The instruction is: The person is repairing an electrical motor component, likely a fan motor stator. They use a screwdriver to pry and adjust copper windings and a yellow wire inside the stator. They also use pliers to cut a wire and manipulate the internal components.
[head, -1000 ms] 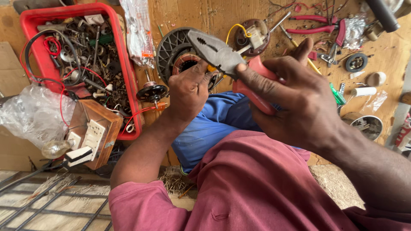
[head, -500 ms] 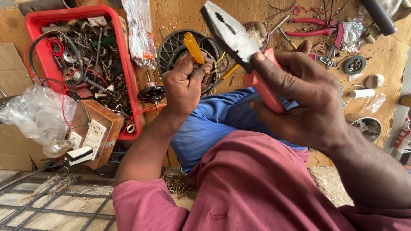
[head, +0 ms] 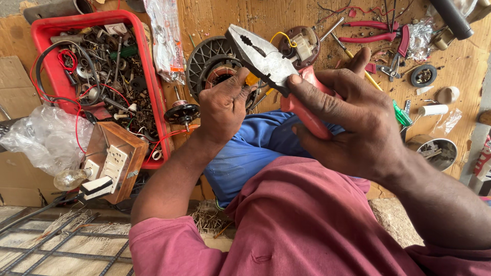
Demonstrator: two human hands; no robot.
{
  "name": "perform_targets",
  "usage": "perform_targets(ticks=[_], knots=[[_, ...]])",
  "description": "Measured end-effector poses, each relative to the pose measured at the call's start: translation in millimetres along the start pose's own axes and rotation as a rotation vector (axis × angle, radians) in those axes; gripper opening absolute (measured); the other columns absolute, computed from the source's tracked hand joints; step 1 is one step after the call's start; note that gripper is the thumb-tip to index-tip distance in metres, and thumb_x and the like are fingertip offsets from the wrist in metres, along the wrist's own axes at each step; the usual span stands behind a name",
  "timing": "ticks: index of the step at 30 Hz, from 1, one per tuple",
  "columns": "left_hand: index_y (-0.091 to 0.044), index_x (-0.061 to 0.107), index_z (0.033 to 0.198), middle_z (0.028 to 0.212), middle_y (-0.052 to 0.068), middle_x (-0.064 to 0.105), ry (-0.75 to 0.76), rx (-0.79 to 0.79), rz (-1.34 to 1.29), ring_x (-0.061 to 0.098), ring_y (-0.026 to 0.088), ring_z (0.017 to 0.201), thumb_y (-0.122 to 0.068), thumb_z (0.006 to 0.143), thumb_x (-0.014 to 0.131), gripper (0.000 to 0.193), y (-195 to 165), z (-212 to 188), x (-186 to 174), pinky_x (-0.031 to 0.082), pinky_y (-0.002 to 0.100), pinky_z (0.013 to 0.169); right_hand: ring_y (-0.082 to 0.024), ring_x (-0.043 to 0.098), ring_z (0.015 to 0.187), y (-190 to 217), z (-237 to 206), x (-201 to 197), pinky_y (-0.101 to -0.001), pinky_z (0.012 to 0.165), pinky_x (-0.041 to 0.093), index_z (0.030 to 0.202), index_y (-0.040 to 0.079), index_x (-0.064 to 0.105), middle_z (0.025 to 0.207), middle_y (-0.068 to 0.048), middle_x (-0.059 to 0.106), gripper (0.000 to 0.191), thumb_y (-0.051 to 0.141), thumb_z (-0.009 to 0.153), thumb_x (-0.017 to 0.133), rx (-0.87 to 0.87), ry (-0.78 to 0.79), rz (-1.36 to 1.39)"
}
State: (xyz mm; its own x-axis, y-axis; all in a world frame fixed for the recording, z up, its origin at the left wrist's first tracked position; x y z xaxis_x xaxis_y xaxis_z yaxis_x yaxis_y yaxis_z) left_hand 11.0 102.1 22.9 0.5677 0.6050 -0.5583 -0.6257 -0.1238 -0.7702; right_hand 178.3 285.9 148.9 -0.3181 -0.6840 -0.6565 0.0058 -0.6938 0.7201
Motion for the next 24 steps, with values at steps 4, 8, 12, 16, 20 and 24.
perform_targets(ticks=[4,8,12,16,20,24], knots=[[-0.012,0.063,0.137,0.09,0.016,0.071,0.039,0.013,0.092,0.072,0.034,0.078,-0.001,0.096,0.078,0.044,1,-2,1,0.056,0.042,0.067,-0.03,0.071,0.098,4,7,4,-0.0373,0.078,0.061,0.142,0.018,0.064,0.122,-0.022,0.067,0.072,0.008,0.074,0.088,-0.009,0.033,-0.103],[-0.012,0.058,0.145,0.089,0.016,0.069,0.023,0.043,0.088,0.071,0.033,0.078,0.001,0.098,0.075,0.052,1,-4,1,0.056,0.042,0.066,-0.032,0.07,0.099,9,4,-6,-0.0398,0.081,0.062,0.137,0.009,0.059,0.117,-0.024,0.065,0.067,0.005,0.075,0.084,-0.012,-0.059,0.012],[-0.011,0.057,0.145,0.086,0.016,0.069,0.068,0.032,0.12,0.072,0.032,0.077,0.002,0.097,0.075,0.052,0,-2,-1,0.055,0.043,0.065,-0.027,0.071,0.098,8,2,5,-0.0325,0.075,0.061,0.14,0.008,0.061,0.119,-0.022,0.066,0.061,0.002,0.085,0.085,-0.035,-0.127,0.038],[-0.005,0.051,0.141,0.11,0.017,0.074,-0.053,0.089,-0.072,0.077,0.023,0.095,0.001,0.101,0.072,0.046,-5,7,-4,0.065,0.034,0.081,-0.029,0.071,0.098,2,-4,1,-0.0349,0.078,0.061,0.137,0.005,0.063,0.116,-0.024,0.067,0.065,0.001,0.076,0.084,0.023,-0.034,-0.053],[-0.004,0.07,0.124,0.1,0.007,0.078,-0.05,-0.202,-0.194,0.072,0.01,0.089,0.005,0.101,0.072,0.024,-8,9,-6,0.06,0.029,0.08,-0.027,0.07,0.104,2,-10,-9,-0.0355,0.087,0.058,0.143,0.006,0.055,0.119,-0.021,0.066,0.068,0.0,0.08,0.082,-0.005,-0.121,0.149],[-0.002,0.072,0.115,0.099,0.007,0.076,-0.063,-0.259,-0.244,0.07,0.009,0.089,0.004,0.099,0.074,0.017,-8,11,-7,0.059,0.026,0.08,-0.026,0.069,0.102,0,-9,-9,-0.0351,0.086,0.055,0.144,0.008,0.056,0.12,-0.02,0.066,0.073,0.003,0.076,0.082,0.046,-0.104,0.125]])
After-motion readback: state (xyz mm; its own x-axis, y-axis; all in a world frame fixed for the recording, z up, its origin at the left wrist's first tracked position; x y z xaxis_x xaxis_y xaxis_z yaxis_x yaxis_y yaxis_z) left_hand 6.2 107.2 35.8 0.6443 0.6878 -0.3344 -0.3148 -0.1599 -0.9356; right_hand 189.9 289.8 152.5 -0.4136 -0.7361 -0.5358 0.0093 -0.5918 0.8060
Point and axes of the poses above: each hand's wrist, its own z-axis towards the middle knuckle, its own x-axis out of the palm, y = z × x, the point moved 2 cm from there along z, towards the middle knuckle
